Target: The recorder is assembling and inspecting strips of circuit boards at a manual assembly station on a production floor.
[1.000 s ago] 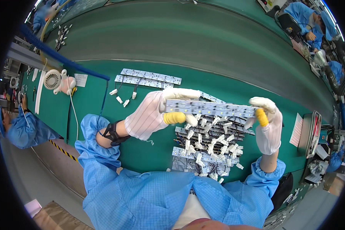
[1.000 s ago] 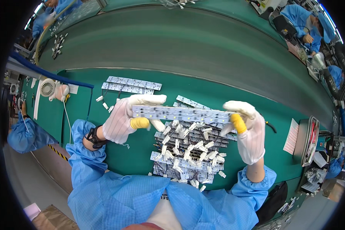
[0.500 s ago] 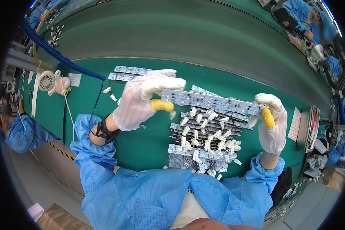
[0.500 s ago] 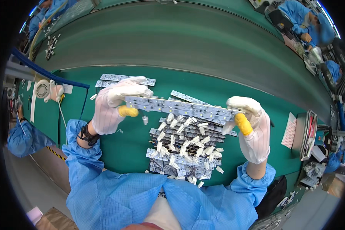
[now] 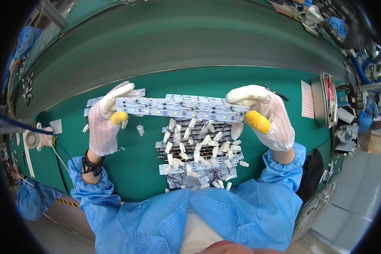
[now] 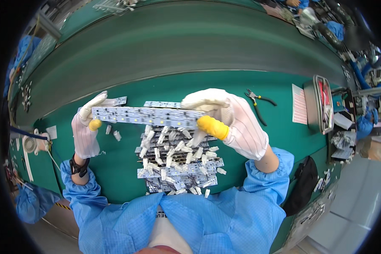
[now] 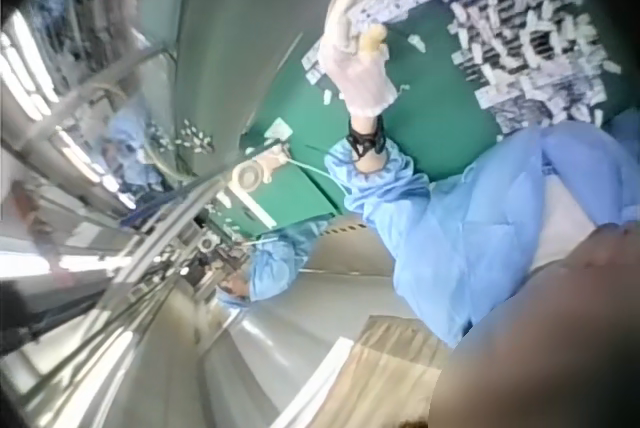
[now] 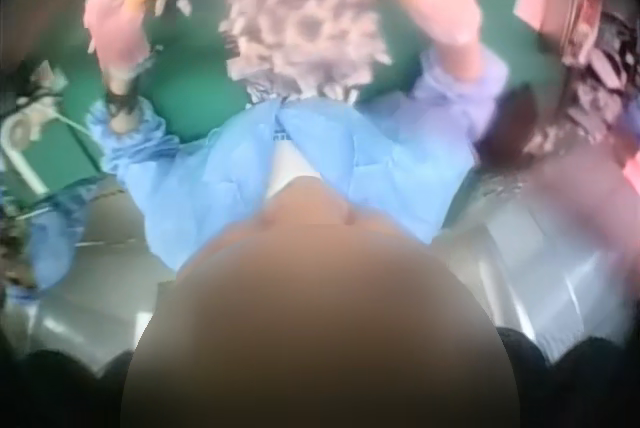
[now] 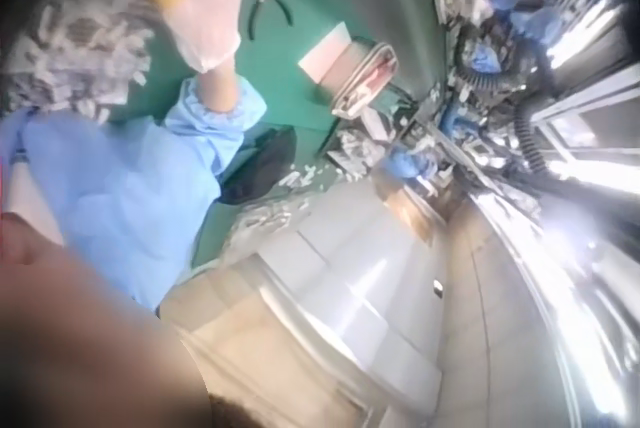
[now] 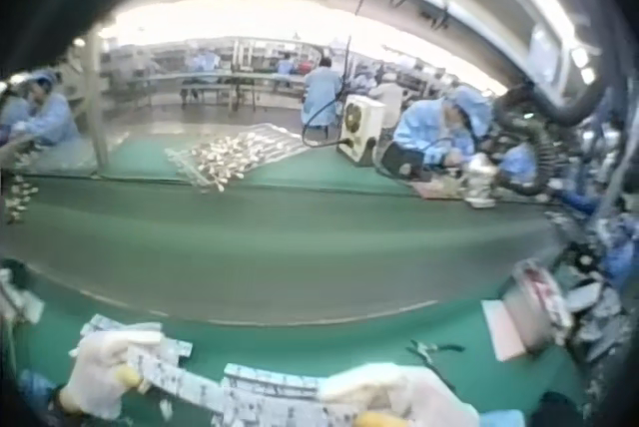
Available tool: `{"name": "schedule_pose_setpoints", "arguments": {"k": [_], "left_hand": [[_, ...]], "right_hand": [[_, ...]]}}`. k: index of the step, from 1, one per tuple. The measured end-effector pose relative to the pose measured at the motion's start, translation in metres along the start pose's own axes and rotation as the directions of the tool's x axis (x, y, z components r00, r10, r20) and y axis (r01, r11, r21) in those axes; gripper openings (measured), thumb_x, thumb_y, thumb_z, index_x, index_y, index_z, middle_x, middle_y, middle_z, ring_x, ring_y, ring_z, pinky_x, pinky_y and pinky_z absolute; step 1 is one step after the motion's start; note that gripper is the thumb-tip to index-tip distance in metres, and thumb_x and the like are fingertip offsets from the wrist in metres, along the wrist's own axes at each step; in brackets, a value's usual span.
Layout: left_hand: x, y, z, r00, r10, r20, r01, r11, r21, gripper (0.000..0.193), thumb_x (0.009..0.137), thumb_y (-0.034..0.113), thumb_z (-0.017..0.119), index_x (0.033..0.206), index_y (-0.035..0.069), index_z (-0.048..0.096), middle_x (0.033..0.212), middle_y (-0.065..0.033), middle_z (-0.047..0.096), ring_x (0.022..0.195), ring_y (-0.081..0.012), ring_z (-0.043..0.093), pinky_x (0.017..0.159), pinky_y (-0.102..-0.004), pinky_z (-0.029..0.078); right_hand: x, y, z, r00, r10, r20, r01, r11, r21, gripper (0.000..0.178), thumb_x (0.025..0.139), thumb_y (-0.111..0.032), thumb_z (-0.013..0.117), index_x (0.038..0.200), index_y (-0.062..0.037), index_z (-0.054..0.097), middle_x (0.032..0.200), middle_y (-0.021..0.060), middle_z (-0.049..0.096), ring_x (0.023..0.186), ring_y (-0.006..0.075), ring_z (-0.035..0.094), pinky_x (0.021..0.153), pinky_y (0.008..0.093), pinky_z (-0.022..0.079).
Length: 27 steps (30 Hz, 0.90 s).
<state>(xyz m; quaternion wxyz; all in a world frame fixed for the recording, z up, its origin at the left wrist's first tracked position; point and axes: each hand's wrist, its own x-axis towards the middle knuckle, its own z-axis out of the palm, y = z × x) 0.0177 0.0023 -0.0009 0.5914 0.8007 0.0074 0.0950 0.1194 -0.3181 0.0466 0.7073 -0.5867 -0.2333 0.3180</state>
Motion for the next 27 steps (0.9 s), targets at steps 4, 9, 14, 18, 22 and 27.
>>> {"name": "schedule_pose_setpoints", "arguments": {"k": [4, 9, 14, 18, 22, 27], "left_hand": [[0.007, 0.002, -0.004, 0.992, 0.082, 0.096, -0.107, 0.95, 0.293, 0.069, 0.09, 0.059, 0.046, 0.122, -0.001, 0.057, 0.092, -0.0114, 0.071, 0.1, -0.0193, 0.062, 0.085, -0.0324, 0.046], [0.008, -0.003, -0.007, 0.987, 0.079, 0.139, -0.117, 0.95, 0.288, 0.07, 0.09, 0.061, 0.044, 0.121, 0.0, 0.057, 0.095, -0.0114, 0.071, 0.098, -0.0189, 0.063, 0.085, -0.0324, 0.047], [0.001, -0.005, -0.002, 0.998, 0.064, 0.017, -0.063, 0.997, -0.041, 0.052, 0.086, 0.034, 0.065, 0.122, -0.003, 0.057, 0.121, -0.0159, 0.061, 0.09, -0.0175, 0.066, 0.071, -0.0244, 0.051], [-0.005, 0.0, -0.001, 0.999, 0.037, -0.024, -0.039, 0.996, -0.079, 0.045, 0.077, 0.009, 0.064, 0.12, -0.003, 0.058, 0.118, -0.0163, 0.062, 0.102, -0.0221, 0.064, 0.09, -0.0316, 0.049], [0.001, 0.011, -0.002, 0.964, 0.253, 0.079, -0.259, 0.962, 0.083, 0.038, 0.077, 0.012, 0.068, 0.113, -0.001, 0.063, 0.105, -0.012, 0.068, 0.1, -0.0248, 0.065, 0.1, -0.0433, 0.043], [-0.001, 0.008, -0.004, 0.879, 0.454, 0.144, -0.473, 0.87, 0.139, 0.047, 0.083, 0.04, 0.065, 0.11, 0.001, 0.062, 0.1, -0.0174, 0.067, 0.097, -0.0291, 0.065, 0.102, -0.0567, 0.035]], "right_hand": [[0.001, -0.001, -0.004, 1.0, -0.023, 0.002, 0.023, 0.993, -0.115, 0.052, 0.085, -0.036, 0.067, 0.115, 0.0046, 0.056, 0.101, 0.0111, 0.064, 0.085, 0.0155, 0.062, 0.08, 0.0272, 0.048], [0.001, 0.001, -0.002, 0.999, -0.023, 0.031, 0.025, 0.998, -0.058, 0.048, 0.087, -0.032, 0.065, 0.116, 0.0053, 0.055, 0.099, 0.0114, 0.064, 0.087, 0.0157, 0.062, 0.077, 0.0268, 0.05], [0.006, 0.014, -0.006, 0.991, -0.132, 0.022, 0.133, 0.991, -0.028, 0.044, 0.087, -0.024, 0.065, 0.117, 0.006, 0.053, 0.102, 0.014, 0.061, 0.08, 0.0181, 0.065, 0.061, 0.026, 0.055], [0.009, 0.013, -0.007, 0.995, -0.099, -0.014, 0.097, 0.988, -0.119, 0.045, 0.085, -0.025, 0.066, 0.115, 0.0059, 0.053, 0.107, 0.0135, 0.058, 0.073, 0.0193, 0.064, 0.061, 0.0281, 0.054], [0.011, 0.019, -0.006, 0.982, -0.129, -0.14, 0.109, 0.984, -0.143, 0.064, 0.08, -0.045, 0.068, 0.117, 0.0052, 0.053, 0.104, 0.0104, 0.058, 0.066, 0.0171, 0.062, 0.066, 0.0262, 0.048], [0.017, 0.025, -0.009, 0.984, -0.137, -0.114, 0.119, 0.981, -0.152, 0.059, 0.08, -0.041, 0.068, 0.115, 0.0042, 0.053, 0.095, 0.0083, 0.059, 0.064, 0.0152, 0.06, 0.067, 0.0242, 0.045]]}}
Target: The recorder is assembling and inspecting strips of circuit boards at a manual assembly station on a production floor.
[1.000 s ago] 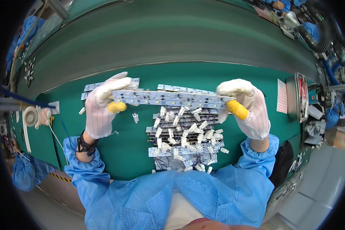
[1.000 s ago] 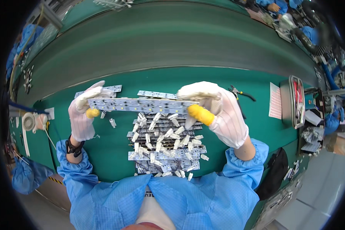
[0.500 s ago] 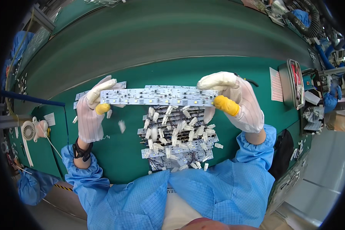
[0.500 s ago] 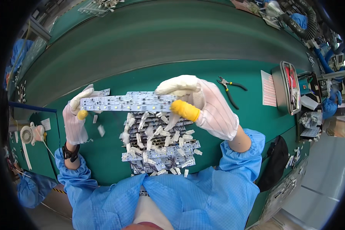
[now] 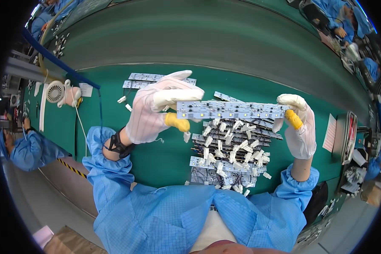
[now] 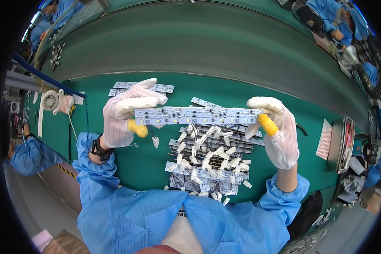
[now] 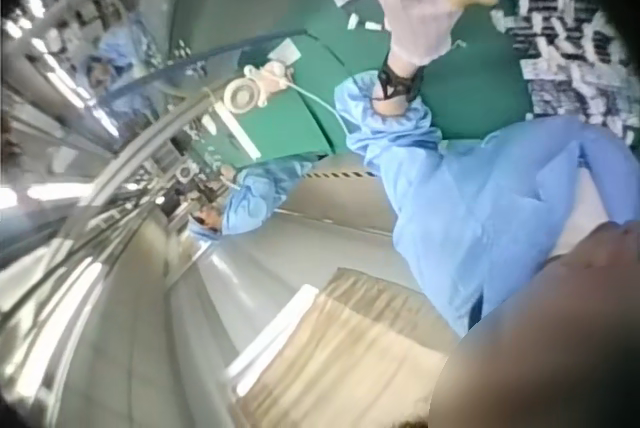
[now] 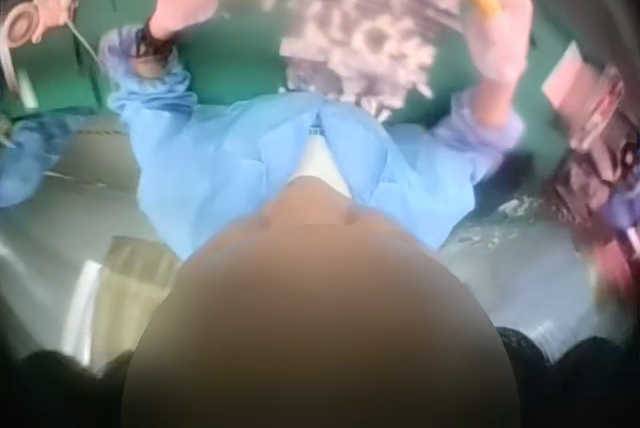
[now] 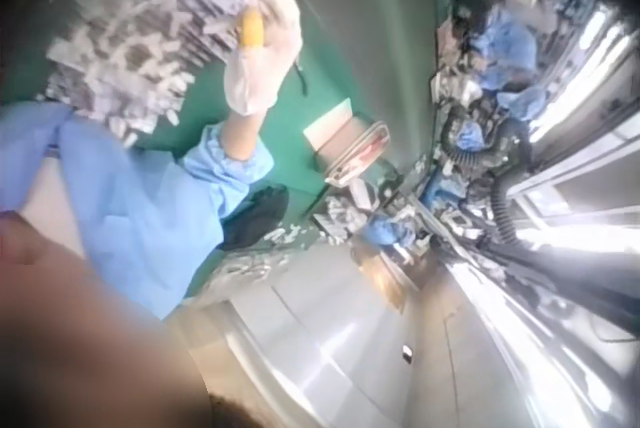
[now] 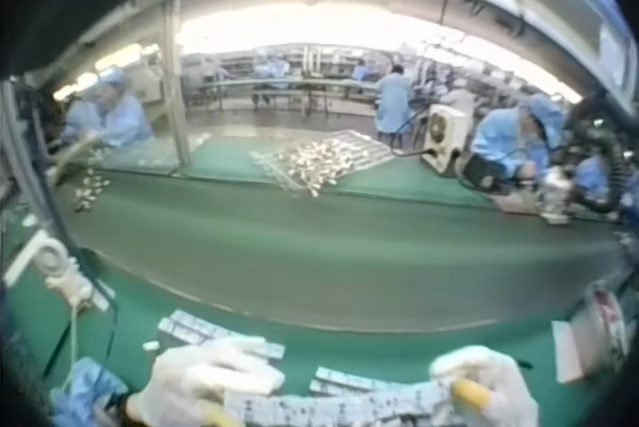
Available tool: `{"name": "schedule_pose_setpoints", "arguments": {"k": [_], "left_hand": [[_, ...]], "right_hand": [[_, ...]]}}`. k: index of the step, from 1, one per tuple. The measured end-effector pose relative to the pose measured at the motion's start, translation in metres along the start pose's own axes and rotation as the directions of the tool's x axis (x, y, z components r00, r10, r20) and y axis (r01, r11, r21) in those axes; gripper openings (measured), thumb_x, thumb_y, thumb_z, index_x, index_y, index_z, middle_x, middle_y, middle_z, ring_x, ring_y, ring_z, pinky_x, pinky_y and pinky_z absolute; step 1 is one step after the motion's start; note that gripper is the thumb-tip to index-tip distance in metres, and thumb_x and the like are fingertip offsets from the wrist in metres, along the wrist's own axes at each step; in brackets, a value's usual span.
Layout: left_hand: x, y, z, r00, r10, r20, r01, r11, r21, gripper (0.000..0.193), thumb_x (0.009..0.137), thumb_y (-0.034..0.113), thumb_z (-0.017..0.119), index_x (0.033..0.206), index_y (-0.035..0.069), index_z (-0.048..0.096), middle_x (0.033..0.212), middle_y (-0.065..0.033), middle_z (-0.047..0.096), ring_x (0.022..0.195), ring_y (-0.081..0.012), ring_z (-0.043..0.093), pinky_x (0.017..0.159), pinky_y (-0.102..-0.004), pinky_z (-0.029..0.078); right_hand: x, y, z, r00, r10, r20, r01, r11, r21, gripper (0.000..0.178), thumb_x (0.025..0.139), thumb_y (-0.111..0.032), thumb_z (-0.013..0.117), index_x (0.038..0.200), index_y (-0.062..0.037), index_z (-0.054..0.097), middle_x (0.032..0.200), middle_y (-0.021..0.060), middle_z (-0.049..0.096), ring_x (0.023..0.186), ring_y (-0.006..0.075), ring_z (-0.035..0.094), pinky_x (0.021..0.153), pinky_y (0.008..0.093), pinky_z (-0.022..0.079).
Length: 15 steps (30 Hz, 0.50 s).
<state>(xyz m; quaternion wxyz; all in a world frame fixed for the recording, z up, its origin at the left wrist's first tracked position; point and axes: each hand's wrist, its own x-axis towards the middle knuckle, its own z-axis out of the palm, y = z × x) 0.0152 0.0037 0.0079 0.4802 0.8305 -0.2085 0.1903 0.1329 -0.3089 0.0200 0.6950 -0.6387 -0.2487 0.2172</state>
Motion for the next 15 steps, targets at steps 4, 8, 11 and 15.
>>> {"name": "schedule_pose_setpoints", "arguments": {"k": [4, 8, 11, 15], "left_hand": [[0.0, 0.003, -0.001, 0.995, -0.088, -0.041, 0.09, 0.994, 0.067, 0.048, 0.084, 0.041, 0.064, 0.112, 0.003, 0.062, 0.101, -0.0157, 0.067, 0.1, -0.0269, 0.064, 0.102, -0.0474, 0.039], [-0.002, -0.005, -0.002, 0.945, -0.309, -0.107, 0.321, 0.938, 0.13, 0.036, 0.082, 0.026, 0.066, 0.115, 0.011, 0.064, 0.114, -0.0091, 0.066, 0.096, -0.0251, 0.066, 0.088, -0.0334, 0.049], [-0.004, -0.007, -0.002, 0.903, -0.419, -0.095, 0.429, 0.892, 0.144, 0.038, 0.083, 0.028, 0.065, 0.116, 0.01, 0.064, 0.122, -0.0091, 0.062, 0.095, -0.0225, 0.066, 0.085, -0.0314, 0.049], [-0.001, -0.004, -0.005, 0.965, -0.249, -0.077, 0.257, 0.96, 0.111, 0.045, 0.088, 0.036, 0.061, 0.114, -0.001, 0.062, 0.102, -0.0124, 0.068, 0.089, -0.0216, 0.067, 0.083, -0.031, 0.051]], "right_hand": [[0.001, -0.001, 0.003, 1.0, 0.01, 0.012, -0.01, 1.0, 0.0, 0.047, 0.086, -0.031, 0.064, 0.116, 0.0038, 0.053, 0.093, 0.0104, 0.06, 0.065, 0.0161, 0.061, 0.064, 0.0264, 0.048], [-0.007, -0.008, 0.008, 0.999, -0.027, 0.045, 0.026, 1.0, 0.012, 0.04, 0.089, -0.022, 0.063, 0.116, 0.0047, 0.053, 0.097, 0.0121, 0.061, 0.068, 0.0183, 0.062, 0.062, 0.0284, 0.051], [-0.008, -0.009, 0.009, 0.996, -0.007, 0.084, 0.004, 0.999, 0.037, 0.042, 0.088, -0.025, 0.064, 0.116, 0.0049, 0.053, 0.098, 0.0133, 0.06, 0.069, 0.0192, 0.063, 0.062, 0.0288, 0.052], [0.0, -0.003, 0.005, 0.999, 0.034, 0.003, -0.034, 0.999, 0.007, 0.053, 0.085, -0.038, 0.065, 0.114, 0.0041, 0.052, 0.081, 0.0096, 0.059, 0.056, 0.0151, 0.058, 0.05, 0.0239, 0.044]]}}
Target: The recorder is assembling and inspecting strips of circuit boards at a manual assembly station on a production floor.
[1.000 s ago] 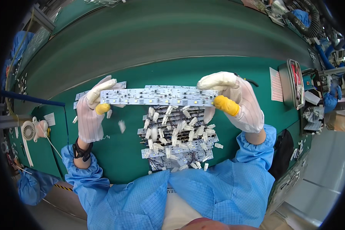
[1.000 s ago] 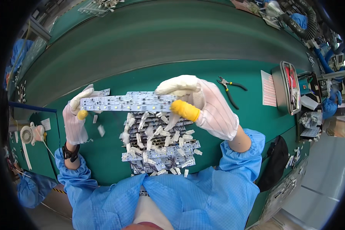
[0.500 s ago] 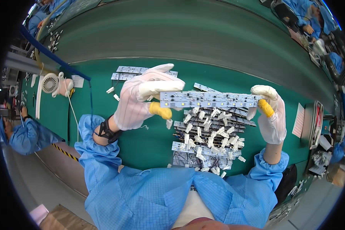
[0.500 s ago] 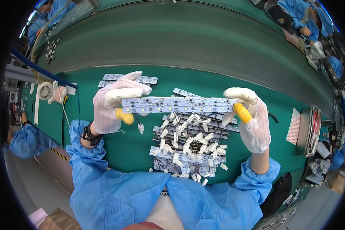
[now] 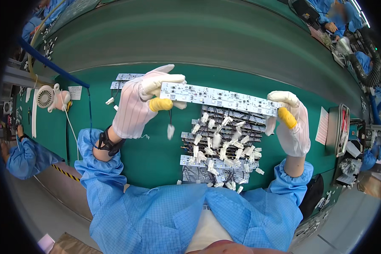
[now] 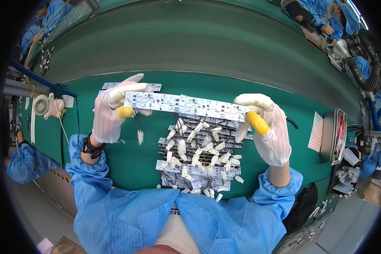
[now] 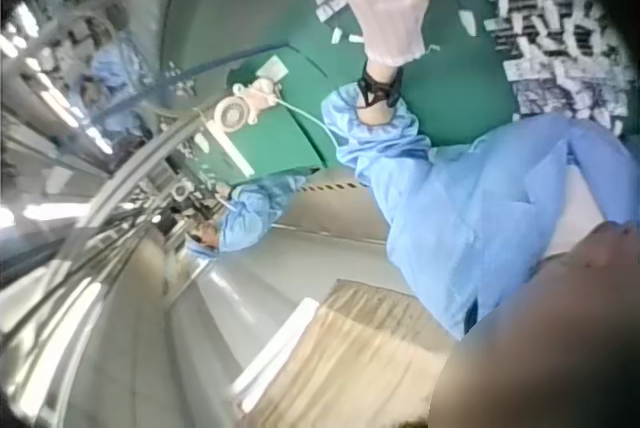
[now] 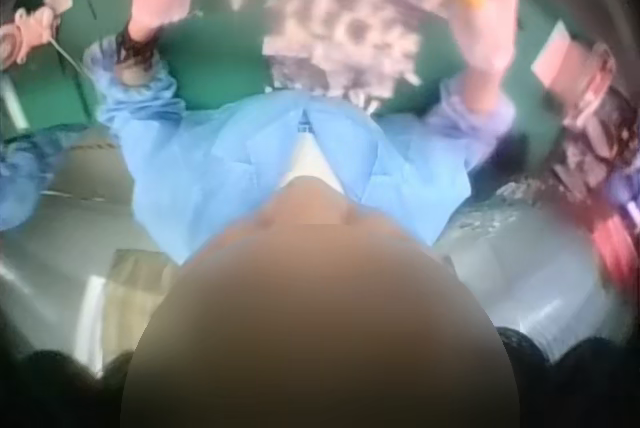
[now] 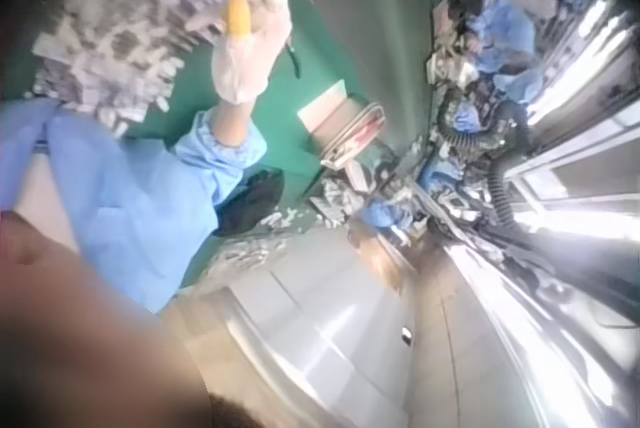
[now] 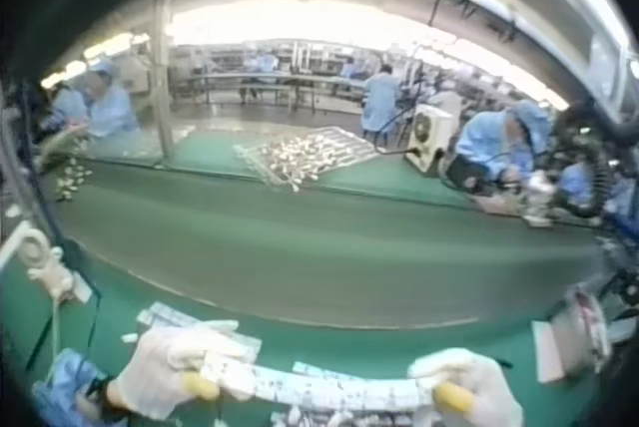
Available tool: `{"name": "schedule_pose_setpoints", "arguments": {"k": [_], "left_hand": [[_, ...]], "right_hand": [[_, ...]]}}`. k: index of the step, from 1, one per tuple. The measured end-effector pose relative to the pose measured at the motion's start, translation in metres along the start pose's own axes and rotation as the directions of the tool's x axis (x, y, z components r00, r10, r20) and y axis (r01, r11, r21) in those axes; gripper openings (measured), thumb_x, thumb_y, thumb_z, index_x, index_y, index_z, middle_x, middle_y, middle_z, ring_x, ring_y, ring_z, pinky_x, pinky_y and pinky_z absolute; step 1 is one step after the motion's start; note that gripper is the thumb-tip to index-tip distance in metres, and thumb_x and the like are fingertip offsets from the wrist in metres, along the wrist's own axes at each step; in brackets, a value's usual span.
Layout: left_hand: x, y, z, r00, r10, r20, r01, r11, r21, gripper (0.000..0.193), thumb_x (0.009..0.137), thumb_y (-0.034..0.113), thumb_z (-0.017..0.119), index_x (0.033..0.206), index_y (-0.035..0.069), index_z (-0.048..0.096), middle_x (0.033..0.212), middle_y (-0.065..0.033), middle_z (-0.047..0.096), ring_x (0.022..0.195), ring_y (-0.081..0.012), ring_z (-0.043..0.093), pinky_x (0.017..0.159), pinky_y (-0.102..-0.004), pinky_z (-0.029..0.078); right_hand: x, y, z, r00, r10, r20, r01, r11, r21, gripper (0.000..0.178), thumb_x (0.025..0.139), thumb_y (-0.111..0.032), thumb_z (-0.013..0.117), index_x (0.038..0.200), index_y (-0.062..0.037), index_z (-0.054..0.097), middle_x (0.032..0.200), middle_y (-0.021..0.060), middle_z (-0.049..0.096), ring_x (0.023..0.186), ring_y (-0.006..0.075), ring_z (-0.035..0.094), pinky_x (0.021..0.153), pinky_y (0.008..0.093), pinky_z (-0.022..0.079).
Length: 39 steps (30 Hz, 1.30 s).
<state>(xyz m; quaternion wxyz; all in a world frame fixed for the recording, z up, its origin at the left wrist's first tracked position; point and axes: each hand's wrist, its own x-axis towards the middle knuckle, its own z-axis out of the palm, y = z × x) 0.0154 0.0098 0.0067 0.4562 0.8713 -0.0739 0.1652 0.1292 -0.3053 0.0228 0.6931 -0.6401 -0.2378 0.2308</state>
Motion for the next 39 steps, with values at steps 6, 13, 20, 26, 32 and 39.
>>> {"name": "schedule_pose_setpoints", "arguments": {"k": [6, 13, 20, 26, 32, 39], "left_hand": [[0.0, 0.005, -0.002, 0.996, 0.017, 0.083, -0.02, 0.999, 0.031, 0.035, 0.084, 0.028, 0.063, 0.103, 0.0, 0.067, 0.104, -0.0149, 0.067, 0.108, -0.0277, 0.061, 0.098, -0.04, 0.045], [-0.004, 0.006, 0.002, 0.997, -0.061, 0.045, 0.067, 0.986, -0.151, 0.045, 0.087, 0.027, 0.065, 0.121, -0.001, 0.058, 0.115, -0.0173, 0.063, 0.1, -0.023, 0.064, 0.084, -0.0325, 0.051], [0.003, -0.003, 0.005, 0.985, -0.174, -0.002, 0.173, 0.977, 0.129, 0.038, 0.086, 0.014, 0.057, 0.124, 0.011, 0.059, 0.081, -0.01, 0.068, 0.06, -0.0222, 0.046, 0.066, -0.0343, 0.041], [0.011, 0.008, 0.007, 0.909, -0.407, 0.095, 0.401, 0.913, 0.073, 0.045, 0.093, 0.039, 0.052, 0.122, 0.005, 0.06, 0.101, -0.0102, 0.068, 0.081, -0.0174, 0.057, 0.081, -0.0314, 0.042], [0.003, 0.004, 0.011, 0.959, -0.284, 0.006, 0.282, 0.951, -0.125, 0.048, 0.093, 0.035, 0.056, 0.125, -0.001, 0.055, 0.095, -0.0089, 0.069, 0.077, -0.0076, 0.058, 0.067, -0.022, 0.043], [0.0, 0.016, 0.009, 0.987, -0.161, -0.004, 0.155, 0.96, -0.234, 0.053, 0.09, 0.037, 0.059, 0.125, -0.003, 0.054, 0.082, -0.0073, 0.072, 0.073, -0.007, 0.061, 0.064, -0.0216, 0.045]], "right_hand": [[0.002, 0.003, 0.0, 1.0, -0.018, 0.01, 0.017, 0.999, 0.029, 0.056, 0.083, -0.042, 0.067, 0.113, 0.0034, 0.054, 0.079, 0.0091, 0.058, 0.056, 0.014, 0.057, 0.048, 0.0223, 0.043], [0.0, 0.005, -0.002, 0.999, -0.05, 0.004, 0.05, 0.999, 0.001, 0.062, 0.077, -0.045, 0.071, 0.113, 0.0033, 0.055, 0.091, 0.009, 0.058, 0.06, 0.015, 0.059, 0.058, 0.0239, 0.045], [-0.008, -0.016, 0.012, 0.995, 0.032, 0.098, -0.036, 0.998, 0.042, 0.064, 0.081, -0.04, 0.067, 0.117, 0.0092, 0.05, 0.087, 0.012, 0.063, 0.061, 0.0183, 0.063, 0.067, 0.0266, 0.047], [-0.013, -0.011, -0.002, 0.979, 0.042, 0.198, -0.056, 0.996, 0.067, 0.055, 0.084, -0.031, 0.069, 0.12, 0.0074, 0.052, 0.108, 0.0141, 0.062, 0.086, 0.0173, 0.063, 0.073, 0.0295, 0.051], [-0.007, -0.011, 0.002, 0.988, 0.01, 0.152, -0.031, 0.99, 0.139, 0.062, 0.081, -0.038, 0.07, 0.12, 0.0071, 0.051, 0.1, 0.0147, 0.061, 0.072, 0.0213, 0.065, 0.061, 0.0287, 0.054], [0.0, -0.002, -0.001, 0.998, -0.055, 0.031, 0.057, 0.997, -0.043, 0.076, 0.075, -0.053, 0.067, 0.12, 0.0061, 0.05, 0.086, 0.009, 0.06, 0.066, 0.0148, 0.059, 0.068, 0.0238, 0.044]]}}
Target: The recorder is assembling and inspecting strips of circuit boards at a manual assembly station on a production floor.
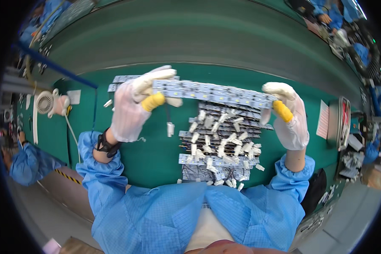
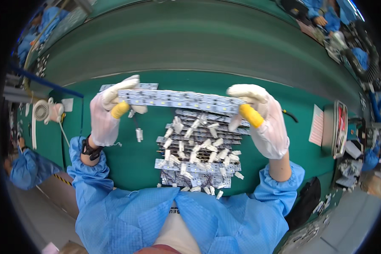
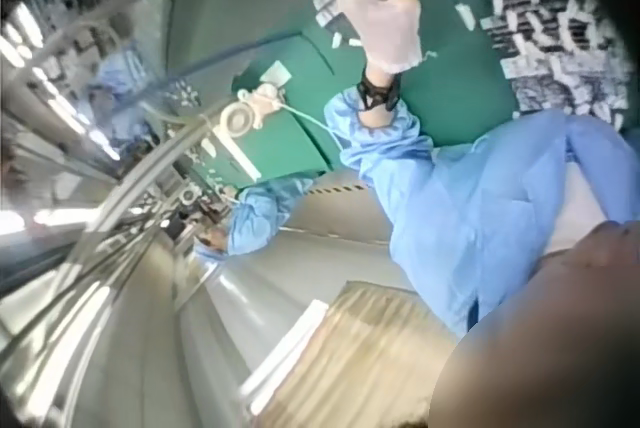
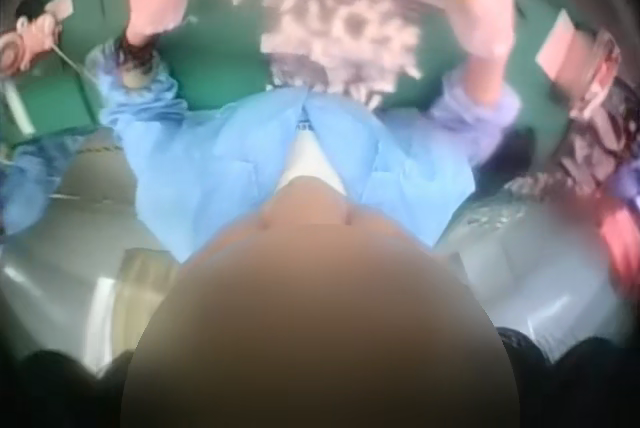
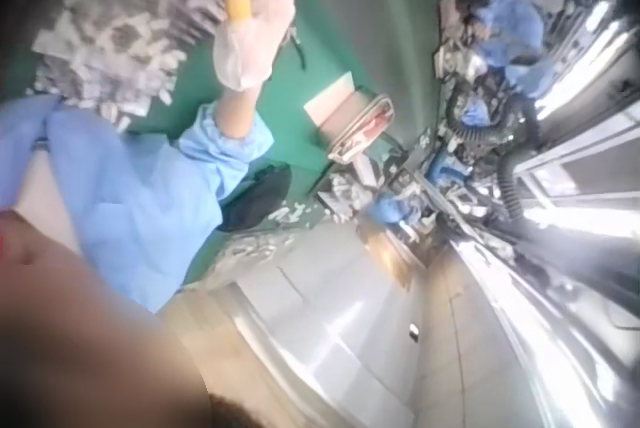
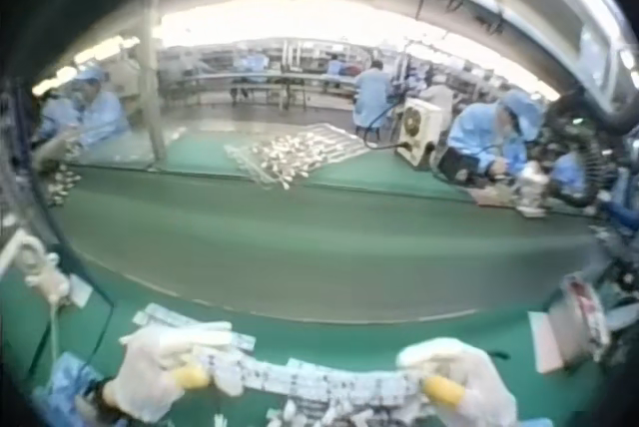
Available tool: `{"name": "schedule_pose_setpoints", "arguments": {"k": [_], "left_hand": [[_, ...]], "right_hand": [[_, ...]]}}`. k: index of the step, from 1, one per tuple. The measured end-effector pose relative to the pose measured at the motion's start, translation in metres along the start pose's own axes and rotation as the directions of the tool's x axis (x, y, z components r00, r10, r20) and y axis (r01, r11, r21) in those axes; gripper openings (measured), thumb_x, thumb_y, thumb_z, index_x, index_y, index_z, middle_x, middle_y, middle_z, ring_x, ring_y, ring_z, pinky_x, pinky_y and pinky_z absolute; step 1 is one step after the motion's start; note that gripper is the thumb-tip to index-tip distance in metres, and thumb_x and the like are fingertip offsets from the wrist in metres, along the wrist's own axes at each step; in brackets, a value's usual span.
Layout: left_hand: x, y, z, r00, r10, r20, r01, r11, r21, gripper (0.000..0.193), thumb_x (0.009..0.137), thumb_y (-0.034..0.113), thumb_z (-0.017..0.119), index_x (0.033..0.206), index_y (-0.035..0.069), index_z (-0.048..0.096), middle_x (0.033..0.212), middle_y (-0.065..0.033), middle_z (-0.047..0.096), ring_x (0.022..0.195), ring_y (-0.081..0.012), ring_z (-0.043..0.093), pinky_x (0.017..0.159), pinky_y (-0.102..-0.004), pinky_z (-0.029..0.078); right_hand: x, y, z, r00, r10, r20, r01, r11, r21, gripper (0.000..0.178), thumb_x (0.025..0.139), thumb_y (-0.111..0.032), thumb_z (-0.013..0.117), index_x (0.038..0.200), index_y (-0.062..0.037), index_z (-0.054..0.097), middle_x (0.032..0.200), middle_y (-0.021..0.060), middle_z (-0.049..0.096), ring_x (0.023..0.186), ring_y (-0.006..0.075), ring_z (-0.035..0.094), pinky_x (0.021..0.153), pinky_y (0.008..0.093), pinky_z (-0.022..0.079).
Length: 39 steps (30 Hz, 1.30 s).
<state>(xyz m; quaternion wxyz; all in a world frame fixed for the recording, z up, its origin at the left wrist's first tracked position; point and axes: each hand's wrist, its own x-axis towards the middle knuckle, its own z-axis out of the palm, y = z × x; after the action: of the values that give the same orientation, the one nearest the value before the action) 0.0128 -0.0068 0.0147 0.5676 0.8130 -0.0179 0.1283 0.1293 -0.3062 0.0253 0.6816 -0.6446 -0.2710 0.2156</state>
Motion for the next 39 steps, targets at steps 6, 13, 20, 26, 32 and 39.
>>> {"name": "schedule_pose_setpoints", "arguments": {"k": [6, 13, 20, 26, 32, 39], "left_hand": [[-0.008, -0.008, 0.0, 0.978, 0.196, 0.077, -0.175, 0.96, -0.219, 0.062, 0.08, 0.04, 0.067, 0.129, 0.005, 0.053, 0.085, -0.0031, 0.073, 0.093, -0.0164, 0.065, 0.082, -0.0289, 0.049], [0.002, -0.015, -0.018, 0.965, 0.184, 0.185, -0.191, 0.981, 0.018, 0.04, 0.094, 0.028, 0.056, 0.123, 0.001, 0.054, 0.092, -0.0134, 0.071, 0.087, -0.0166, 0.067, 0.087, -0.0301, 0.048], [0.001, -0.038, -0.011, 0.964, 0.266, 0.03, -0.242, 0.817, 0.524, 0.048, 0.068, -0.007, 0.059, 0.114, 0.006, 0.061, 0.099, -0.0119, 0.069, 0.074, -0.0287, 0.063, 0.069, -0.0347, 0.049], [0.006, -0.026, -0.007, 0.997, -0.065, -0.032, 0.071, 0.957, 0.282, 0.028, 0.097, 0.017, 0.048, 0.114, 0.002, 0.063, 0.089, -0.0072, 0.071, 0.066, -0.013, 0.063, 0.067, -0.0255, 0.049], [0.002, -0.028, -0.014, 0.997, -0.075, 0.01, 0.073, 0.984, 0.165, 0.045, 0.1, 0.037, 0.041, 0.113, 0.0, 0.063, 0.085, -0.0086, 0.071, 0.076, -0.0133, 0.063, 0.073, -0.0289, 0.047], [-0.002, -0.024, -0.02, 0.993, 0.105, 0.052, -0.114, 0.971, 0.21, 0.031, 0.088, 0.021, 0.052, 0.107, -0.001, 0.064, 0.107, -0.0131, 0.068, 0.089, -0.0232, 0.063, 0.082, -0.0326, 0.047]], "right_hand": [[0.01, 0.012, -0.006, 0.997, 0.075, -0.007, -0.075, 0.997, 0.004, 0.04, 0.094, -0.027, 0.055, 0.121, 0.0018, 0.052, 0.076, 0.0087, 0.062, 0.067, 0.0145, 0.061, 0.075, 0.0269, 0.043], [0.011, 0.017, 0.004, 0.994, 0.062, -0.087, -0.055, 0.994, 0.091, 0.056, 0.086, -0.043, 0.063, 0.115, 0.0035, 0.053, 0.08, 0.0071, 0.058, 0.064, 0.0131, 0.056, 0.061, 0.0262, 0.047], [-0.003, 0.001, -0.003, 0.991, 0.124, 0.043, -0.129, 0.978, 0.166, 0.064, 0.079, -0.047, 0.07, 0.109, 0.006, 0.052, 0.082, 0.0129, 0.062, 0.059, 0.016, 0.061, 0.045, 0.0249, 0.051], [-0.006, -0.003, -0.005, 0.964, 0.184, 0.192, -0.233, 0.932, 0.276, 0.046, 0.081, -0.035, 0.071, 0.102, 0.0029, 0.057, 0.085, 0.012, 0.063, 0.066, 0.0163, 0.064, 0.055, 0.0261, 0.052], [-0.006, 0.006, -0.014, 0.979, 0.187, 0.077, -0.196, 0.971, 0.136, 0.044, 0.086, -0.037, 0.065, 0.107, 0.0004, 0.055, 0.079, 0.0079, 0.063, 0.066, 0.0167, 0.059, 0.067, 0.0265, 0.048], [0.001, 0.028, -0.018, 0.954, 0.233, 0.188, -0.294, 0.85, 0.438, 0.052, 0.087, -0.039, 0.063, 0.103, 0.0086, 0.05, 0.063, 0.0145, 0.06, 0.043, 0.0203, 0.055, 0.044, 0.028, 0.046]]}}
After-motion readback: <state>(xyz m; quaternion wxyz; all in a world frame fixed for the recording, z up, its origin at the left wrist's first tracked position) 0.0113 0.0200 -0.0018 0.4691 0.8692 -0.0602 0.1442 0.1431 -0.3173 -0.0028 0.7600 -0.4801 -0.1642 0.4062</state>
